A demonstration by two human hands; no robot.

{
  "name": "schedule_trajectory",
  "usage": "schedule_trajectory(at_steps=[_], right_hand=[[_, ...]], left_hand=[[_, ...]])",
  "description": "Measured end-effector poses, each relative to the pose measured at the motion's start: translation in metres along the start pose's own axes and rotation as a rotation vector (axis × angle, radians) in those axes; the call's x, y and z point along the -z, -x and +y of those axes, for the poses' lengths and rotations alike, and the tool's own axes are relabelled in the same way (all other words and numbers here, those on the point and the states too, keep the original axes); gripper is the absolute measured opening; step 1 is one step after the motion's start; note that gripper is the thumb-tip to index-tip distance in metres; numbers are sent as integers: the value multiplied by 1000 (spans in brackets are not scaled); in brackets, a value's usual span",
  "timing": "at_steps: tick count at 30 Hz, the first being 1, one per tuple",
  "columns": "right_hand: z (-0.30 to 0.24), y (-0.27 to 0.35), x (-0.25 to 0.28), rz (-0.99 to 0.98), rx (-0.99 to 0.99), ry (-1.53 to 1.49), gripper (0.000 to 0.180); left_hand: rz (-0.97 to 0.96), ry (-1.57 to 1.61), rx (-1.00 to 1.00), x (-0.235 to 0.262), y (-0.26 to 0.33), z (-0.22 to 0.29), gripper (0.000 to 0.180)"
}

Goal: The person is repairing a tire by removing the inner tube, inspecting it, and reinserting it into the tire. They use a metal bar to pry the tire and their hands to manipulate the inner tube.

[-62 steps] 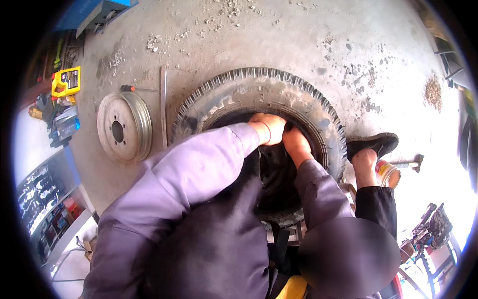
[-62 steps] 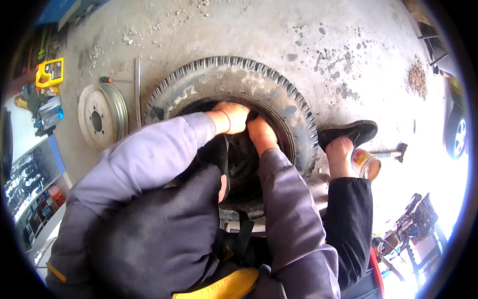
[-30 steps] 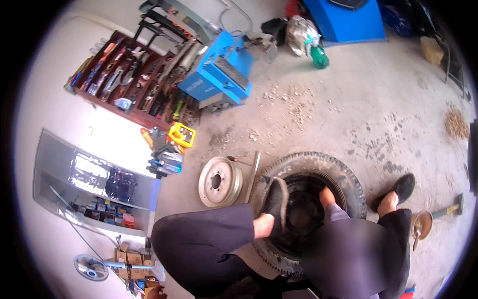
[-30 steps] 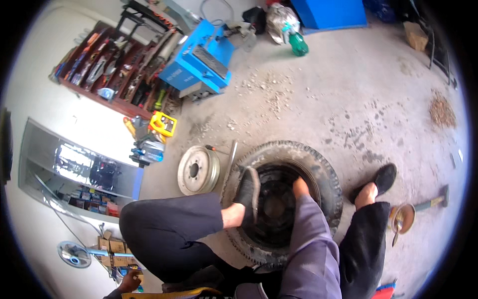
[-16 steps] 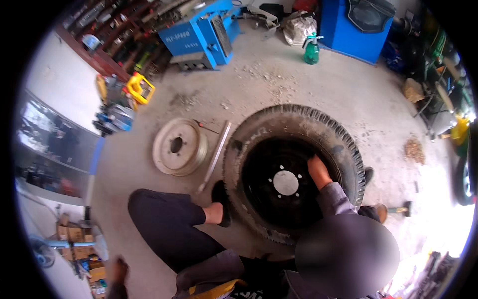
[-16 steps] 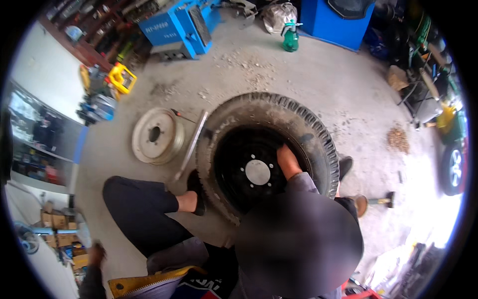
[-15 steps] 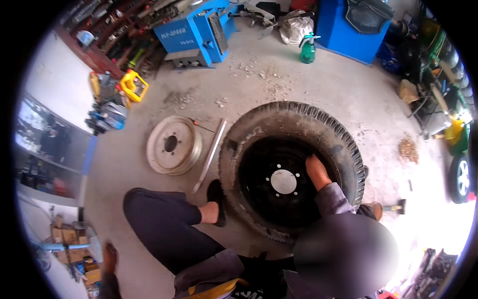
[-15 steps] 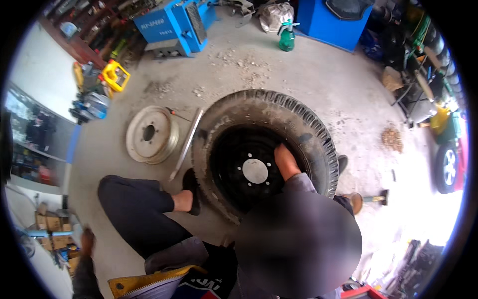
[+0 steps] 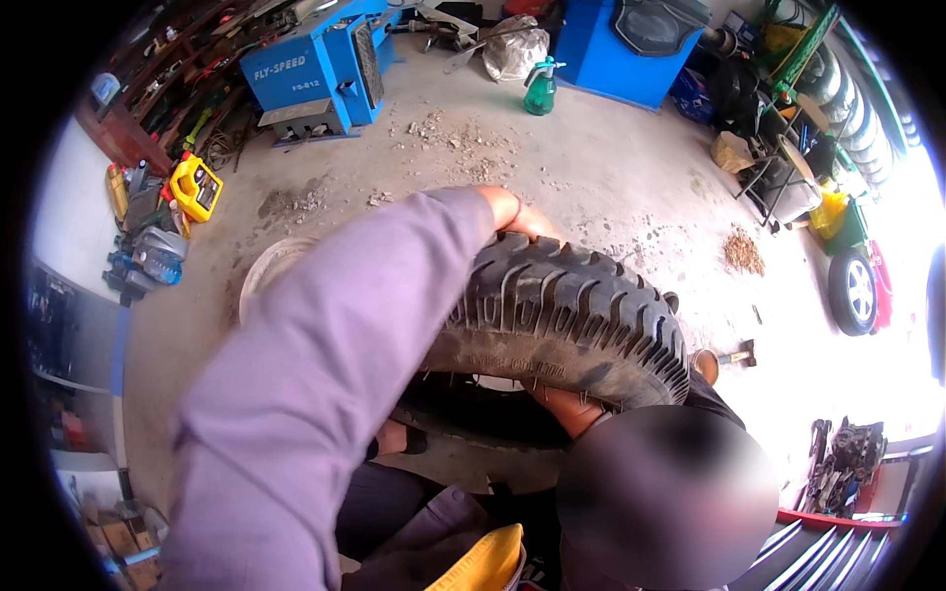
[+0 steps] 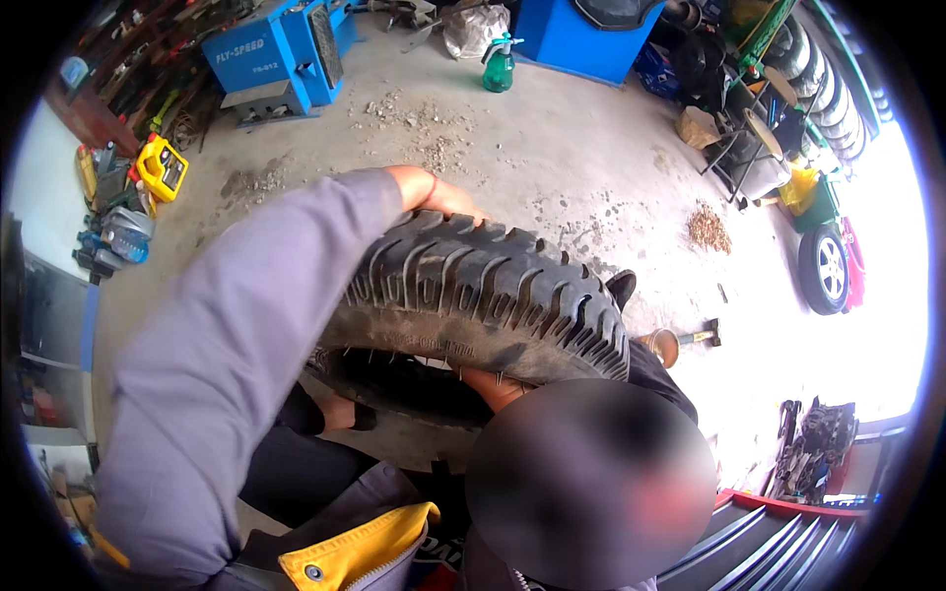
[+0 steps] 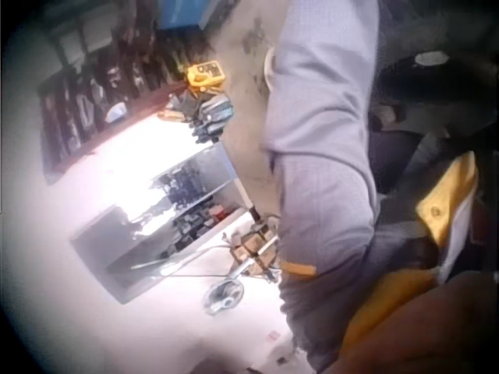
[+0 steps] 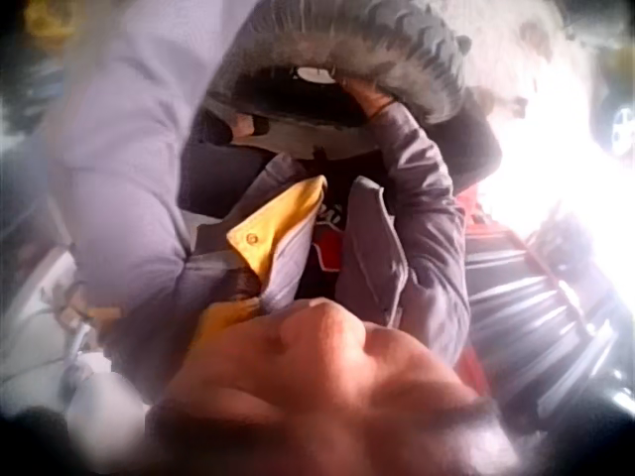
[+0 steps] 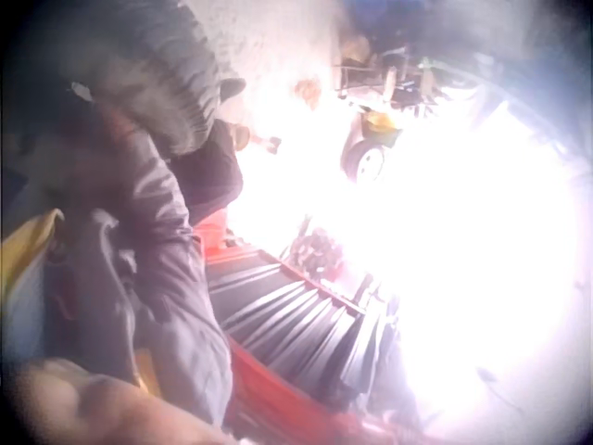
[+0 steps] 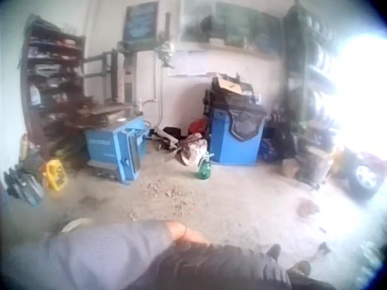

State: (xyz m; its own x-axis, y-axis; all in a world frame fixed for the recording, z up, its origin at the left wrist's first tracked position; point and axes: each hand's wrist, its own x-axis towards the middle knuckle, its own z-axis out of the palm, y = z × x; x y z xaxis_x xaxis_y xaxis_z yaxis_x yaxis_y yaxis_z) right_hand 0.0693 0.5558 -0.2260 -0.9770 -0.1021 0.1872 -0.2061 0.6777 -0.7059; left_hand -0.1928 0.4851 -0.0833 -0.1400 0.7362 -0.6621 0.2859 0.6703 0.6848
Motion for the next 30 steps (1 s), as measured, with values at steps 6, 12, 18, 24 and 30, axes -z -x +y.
schedule_trajectory(at_steps=[6, 12, 18, 24, 30], right_hand=[[42, -1, 65, 84, 149, -6, 33], [43, -49, 51, 115, 398, 140, 38], [22, -31, 43, -172, 230, -101, 41], [35, -46, 70, -37, 288, -251, 45], [16, -90, 65, 6, 355, -105, 46]], left_hand=[[53, 313, 64, -15, 30, 22, 42], [188, 517, 143, -35, 70, 3, 45], [288, 646, 182, -56, 97, -2, 48], [395, 736, 27, -72, 127, 42, 50], [352, 832, -104, -65, 150, 3, 49]])
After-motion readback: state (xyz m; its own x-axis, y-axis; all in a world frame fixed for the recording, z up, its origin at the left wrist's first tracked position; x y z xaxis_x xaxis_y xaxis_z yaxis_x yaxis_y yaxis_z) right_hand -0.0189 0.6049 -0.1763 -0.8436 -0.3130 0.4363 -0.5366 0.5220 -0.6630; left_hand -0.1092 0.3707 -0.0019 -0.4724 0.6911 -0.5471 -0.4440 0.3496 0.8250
